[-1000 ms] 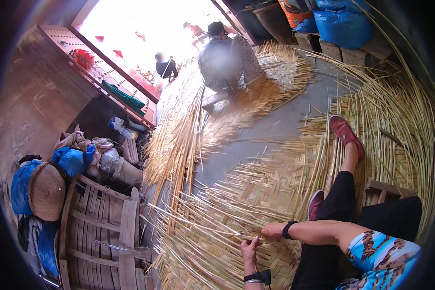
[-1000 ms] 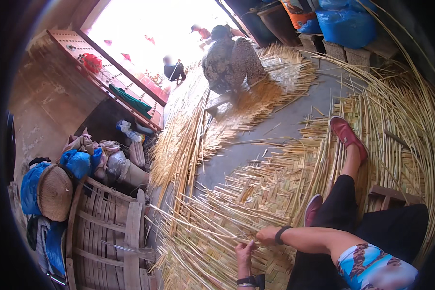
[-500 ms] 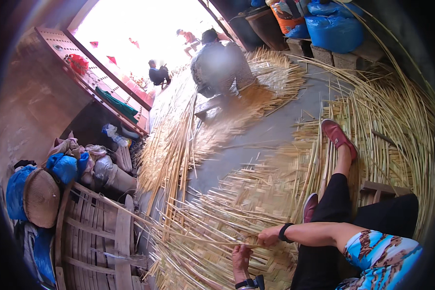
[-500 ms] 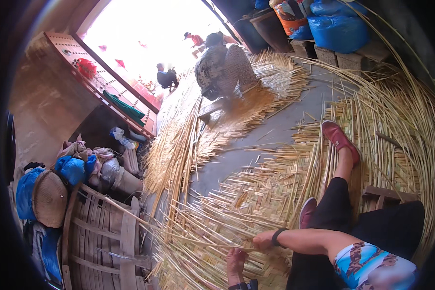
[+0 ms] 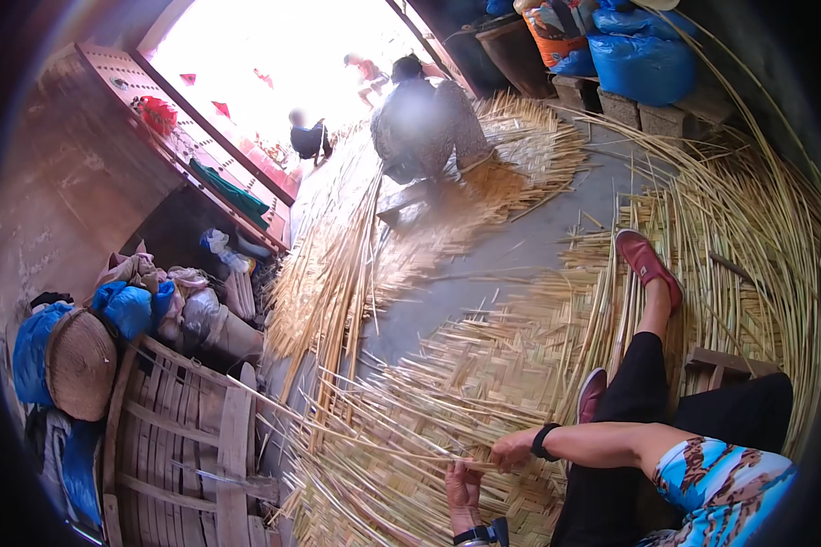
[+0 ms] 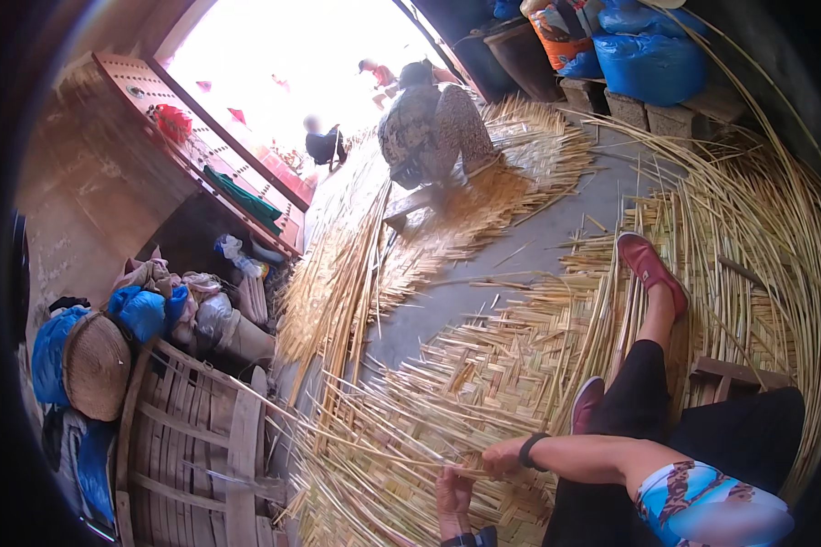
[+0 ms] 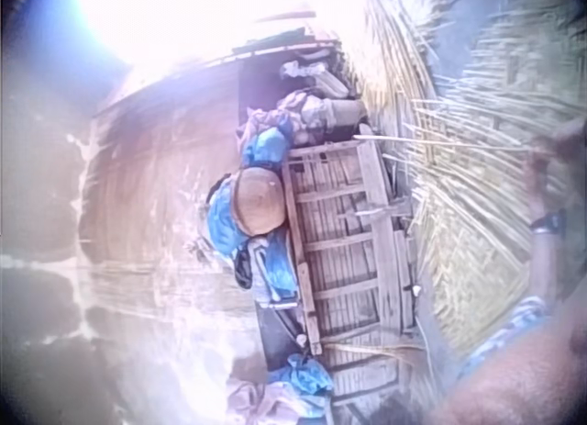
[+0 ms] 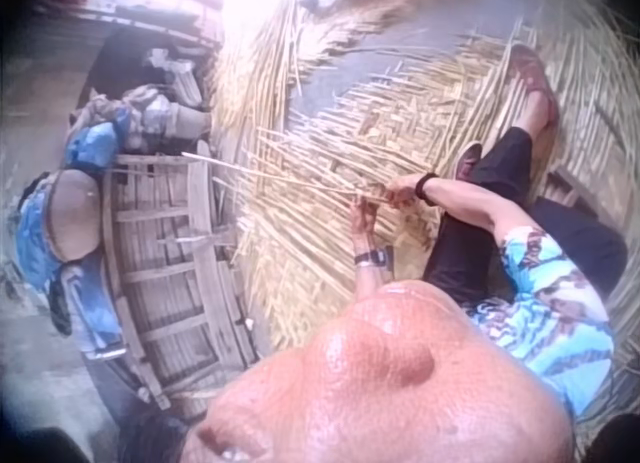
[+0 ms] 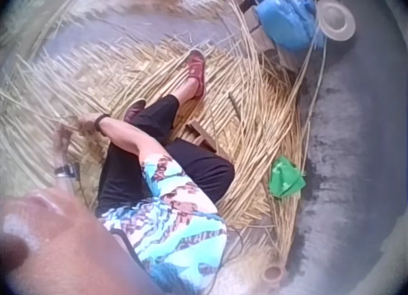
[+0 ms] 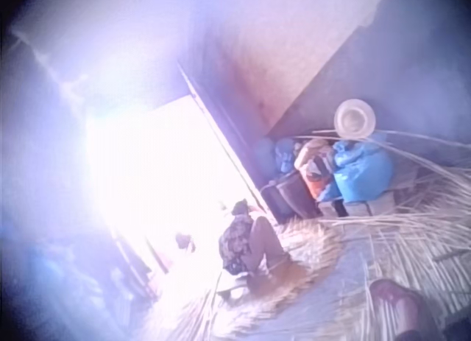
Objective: Weaving long thin strips of natural material to create a large floor mat.
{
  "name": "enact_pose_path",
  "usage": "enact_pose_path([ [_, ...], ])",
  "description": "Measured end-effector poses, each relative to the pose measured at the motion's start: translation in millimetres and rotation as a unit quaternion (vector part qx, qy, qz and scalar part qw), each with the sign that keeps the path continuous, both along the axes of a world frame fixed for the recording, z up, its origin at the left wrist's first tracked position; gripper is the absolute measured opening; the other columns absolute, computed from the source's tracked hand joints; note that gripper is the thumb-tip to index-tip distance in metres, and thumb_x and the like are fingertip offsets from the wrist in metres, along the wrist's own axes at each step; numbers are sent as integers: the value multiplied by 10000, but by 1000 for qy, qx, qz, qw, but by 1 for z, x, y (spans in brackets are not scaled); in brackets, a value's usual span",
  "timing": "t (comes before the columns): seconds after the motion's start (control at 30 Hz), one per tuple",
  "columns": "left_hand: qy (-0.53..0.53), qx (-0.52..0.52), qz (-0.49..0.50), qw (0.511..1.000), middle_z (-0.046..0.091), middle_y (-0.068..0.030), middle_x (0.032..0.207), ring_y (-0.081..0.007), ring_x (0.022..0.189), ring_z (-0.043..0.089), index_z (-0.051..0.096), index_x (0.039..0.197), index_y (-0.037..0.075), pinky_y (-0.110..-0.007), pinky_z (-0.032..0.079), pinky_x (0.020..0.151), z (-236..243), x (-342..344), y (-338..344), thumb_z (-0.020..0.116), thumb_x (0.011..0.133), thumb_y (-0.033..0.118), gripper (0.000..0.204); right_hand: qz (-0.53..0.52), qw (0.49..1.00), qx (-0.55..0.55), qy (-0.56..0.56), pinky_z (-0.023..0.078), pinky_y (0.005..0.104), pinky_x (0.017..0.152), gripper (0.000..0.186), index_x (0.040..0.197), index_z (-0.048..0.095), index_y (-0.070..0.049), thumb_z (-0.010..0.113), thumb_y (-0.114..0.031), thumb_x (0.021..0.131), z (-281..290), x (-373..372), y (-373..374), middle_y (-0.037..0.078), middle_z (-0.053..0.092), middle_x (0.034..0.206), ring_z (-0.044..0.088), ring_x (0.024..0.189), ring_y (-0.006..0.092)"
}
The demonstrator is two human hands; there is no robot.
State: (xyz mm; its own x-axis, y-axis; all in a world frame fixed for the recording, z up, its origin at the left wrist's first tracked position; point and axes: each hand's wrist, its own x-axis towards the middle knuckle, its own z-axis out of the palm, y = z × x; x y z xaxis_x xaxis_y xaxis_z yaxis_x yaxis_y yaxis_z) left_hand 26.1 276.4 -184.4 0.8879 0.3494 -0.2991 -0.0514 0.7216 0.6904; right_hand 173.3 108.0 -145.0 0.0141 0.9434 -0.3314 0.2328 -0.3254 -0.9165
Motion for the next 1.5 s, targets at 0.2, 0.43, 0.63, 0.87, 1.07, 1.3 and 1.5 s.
enact_pose_path([
  [0.2, -65, -46, 24, 997, 648, -54, 908, -190, 852, 613, 635, 990, 108, -376, 517, 828, -4, -2, -2, 646, 910, 117, 81, -3, 997, 13, 80, 363, 311, 471, 115, 676, 586, -58, 568, -138, 755, -9, -5, 9, -4, 502, 569, 490, 527, 130],
  [0.43, -18, -17, 10, 1000, 666, -63, 920, -203, 894, 637, 619, 1043, 103, -392, 523, 860, -41, -28, 28, 615, 916, 73, 131, 2, 995, 18, 96, 420, 295, 485, 109, 793, 627, -71, 562, -153, 764, -25, -14, 13, -4, 571, 662, 542, 576, 129],
  [0.63, -65, -48, -29, 996, 665, -64, 995, -203, 954, 618, 660, 1022, 110, -446, 492, 910, -25, -19, 25, 651, 900, 103, 123, 38, 995, 51, 82, 368, 325, 481, 118, 735, 550, -53, 579, -126, 823, -47, -5, 22, -17, 473, 573, 472, 545, 130],
  [0.87, -44, 14, -41, 998, 658, -59, 935, -188, 863, 623, 653, 998, 71, -375, 517, 818, 3, -5, 12, 655, 893, 104, 110, 47, 996, 57, 48, 396, 332, 501, 170, 748, 560, -11, 539, -146, 850, -49, 0, 20, 23, 481, 577, 497, 550, 156],
  [1.07, 36, 144, 58, 987, 678, -70, 844, -180, 717, 648, 647, 964, 39, -300, 543, 646, 17, -5, 6, 675, 881, 85, 99, 19, 996, 73, 45, 418, 332, 493, 155, 743, 612, -18, 563, -160, 781, -47, 1, 17, 45, 548, 597, 539, 540, 169],
  [1.3, 110, 133, 76, 982, 661, -80, 755, -195, 653, 643, 617, 889, 38, -348, 562, 611, 7, -1, 10, 682, 881, 106, 95, 9, 995, 102, 1, 419, 351, 510, 155, 751, 630, -9, 567, -149, 773, -44, 2, 15, 55, 567, 610, 545, 566, 174],
  [1.5, 155, 176, 88, 968, 676, -103, 781, -211, 677, 659, 619, 872, 20, -348, 566, 624, 0, 1, 16, 681, 882, 105, 106, 24, 995, 94, -25, 422, 363, 516, 161, 755, 633, -8, 571, -156, 762, -47, 5, 19, 70, 580, 614, 560, 570, 188],
])
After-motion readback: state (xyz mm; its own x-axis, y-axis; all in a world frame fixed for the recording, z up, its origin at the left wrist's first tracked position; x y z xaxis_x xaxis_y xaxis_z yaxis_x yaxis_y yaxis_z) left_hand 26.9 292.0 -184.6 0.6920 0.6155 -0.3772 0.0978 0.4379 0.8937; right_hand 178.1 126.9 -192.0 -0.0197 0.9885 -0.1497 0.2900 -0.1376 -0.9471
